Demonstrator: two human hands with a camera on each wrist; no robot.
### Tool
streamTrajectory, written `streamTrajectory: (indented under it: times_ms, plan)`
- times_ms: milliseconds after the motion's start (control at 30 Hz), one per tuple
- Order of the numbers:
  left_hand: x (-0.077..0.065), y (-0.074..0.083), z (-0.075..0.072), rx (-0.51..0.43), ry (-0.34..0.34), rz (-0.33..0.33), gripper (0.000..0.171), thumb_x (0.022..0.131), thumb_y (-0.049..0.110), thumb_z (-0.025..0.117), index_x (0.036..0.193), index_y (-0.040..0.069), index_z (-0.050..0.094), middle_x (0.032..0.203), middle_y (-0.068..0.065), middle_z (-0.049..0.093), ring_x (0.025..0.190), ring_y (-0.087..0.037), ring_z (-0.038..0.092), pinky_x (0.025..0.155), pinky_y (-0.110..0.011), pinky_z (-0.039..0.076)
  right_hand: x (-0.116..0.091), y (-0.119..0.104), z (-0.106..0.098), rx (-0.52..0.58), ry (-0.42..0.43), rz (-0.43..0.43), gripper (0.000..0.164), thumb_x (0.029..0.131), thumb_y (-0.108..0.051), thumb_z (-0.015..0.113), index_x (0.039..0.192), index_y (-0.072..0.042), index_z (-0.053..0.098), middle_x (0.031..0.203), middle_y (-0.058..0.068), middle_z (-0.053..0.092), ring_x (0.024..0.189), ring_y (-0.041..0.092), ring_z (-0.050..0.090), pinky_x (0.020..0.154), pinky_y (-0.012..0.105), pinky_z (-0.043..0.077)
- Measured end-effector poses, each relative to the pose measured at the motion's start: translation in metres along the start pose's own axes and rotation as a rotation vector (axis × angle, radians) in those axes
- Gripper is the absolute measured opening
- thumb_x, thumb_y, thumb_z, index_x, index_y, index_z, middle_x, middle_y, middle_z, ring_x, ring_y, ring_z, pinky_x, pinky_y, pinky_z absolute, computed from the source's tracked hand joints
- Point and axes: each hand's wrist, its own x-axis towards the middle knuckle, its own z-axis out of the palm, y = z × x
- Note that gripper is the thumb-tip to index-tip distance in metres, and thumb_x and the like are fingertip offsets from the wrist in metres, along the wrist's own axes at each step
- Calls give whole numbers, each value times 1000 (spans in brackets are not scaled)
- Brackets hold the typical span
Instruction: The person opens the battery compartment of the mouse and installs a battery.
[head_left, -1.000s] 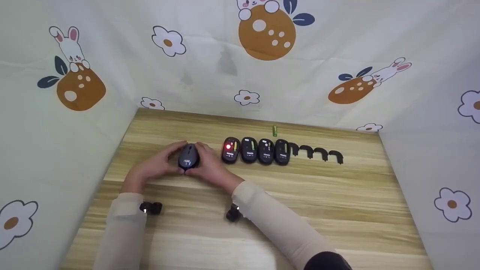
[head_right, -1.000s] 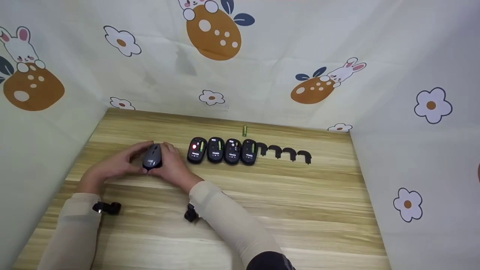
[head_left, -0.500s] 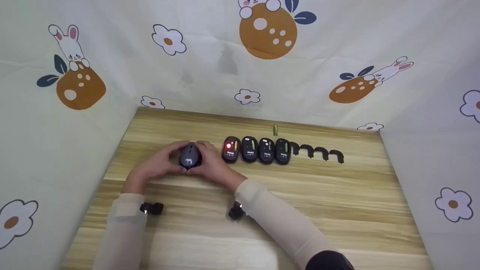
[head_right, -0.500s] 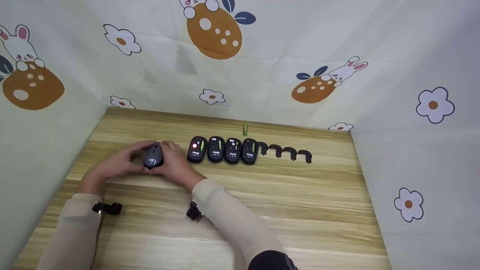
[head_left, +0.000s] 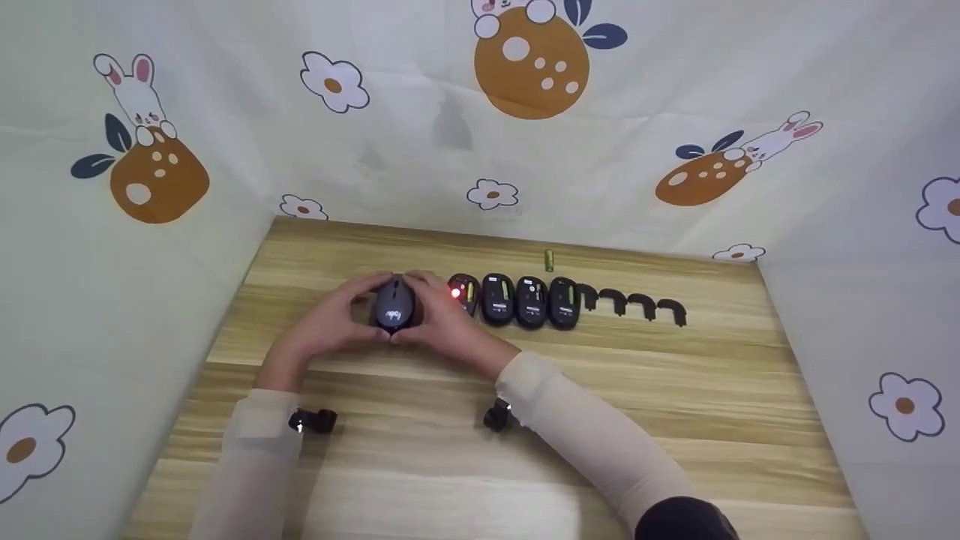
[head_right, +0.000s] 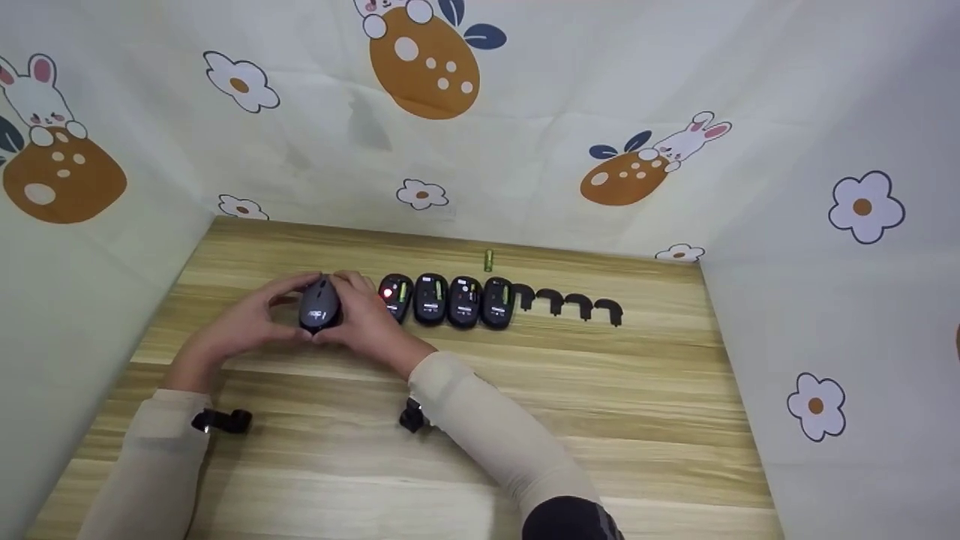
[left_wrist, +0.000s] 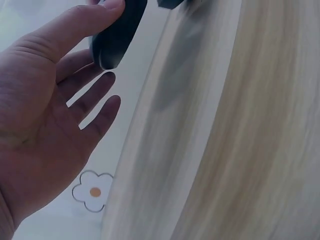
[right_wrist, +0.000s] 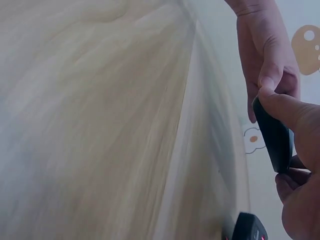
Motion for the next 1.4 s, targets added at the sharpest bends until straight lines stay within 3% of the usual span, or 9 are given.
streamTrajectory:
  times_ms: [200, 467, 633, 867, 1200, 1400]
  plan:
    - [0, 7, 14, -7, 27, 52, 101, 80, 19, 100, 168, 16, 49, 174, -9, 42, 148, -44, 51, 125, -61, 40, -12, 3, -13, -5, -9, -32, 105, 81, -28, 102, 166, -3, 46, 169, 14, 44, 155, 27, 42, 131, 35, 31]
    - [3, 16, 36, -7, 39, 139, 97, 82, 17, 98, 166, 13, 50, 172, -13, 44, 151, -40, 48, 126, -61, 39, -31, 14, -29, -7, -16, -55, 106, 82, -32, 101, 167, -4, 45, 170, 13, 43, 155, 26, 42, 131, 39, 34]
    - [6, 20, 48, 8, 48, 130, 98, 80, 19, 99, 166, 18, 52, 172, -11, 44, 151, -38, 48, 126, -61, 39, -43, 20, -37, -2, -18, -64, 107, 81, -34, 101, 167, -3, 45, 169, 10, 44, 155, 25, 41, 131, 40, 33]
    - [14, 31, 66, 15, 20, 160, 97, 81, 23, 99, 166, 20, 52, 172, -7, 45, 152, -34, 47, 126, -58, 39, -62, 31, -51, 1, 4, -72, 105, 81, -30, 101, 165, -2, 46, 170, 17, 42, 156, 30, 41, 131, 46, 33]
    - [23, 50, 94, 57, 14, 182, 99, 81, 25, 99, 167, 23, 50, 173, -5, 42, 158, -35, 39, 129, -64, 32, -90, 46, -72, 14, 25, -94, 104, 81, -29, 101, 166, -6, 47, 169, 10, 44, 155, 25, 42, 131, 45, 32]
    - [30, 60, 108, 85, 3, 237, 99, 81, 26, 98, 167, 22, 50, 172, -4, 42, 160, -35, 36, 129, -65, 30, -108, 54, -84, 51, 55, -81, 104, 80, -29, 101, 167, -9, 47, 169, 4, 43, 154, 24, 45, 131, 45, 34]
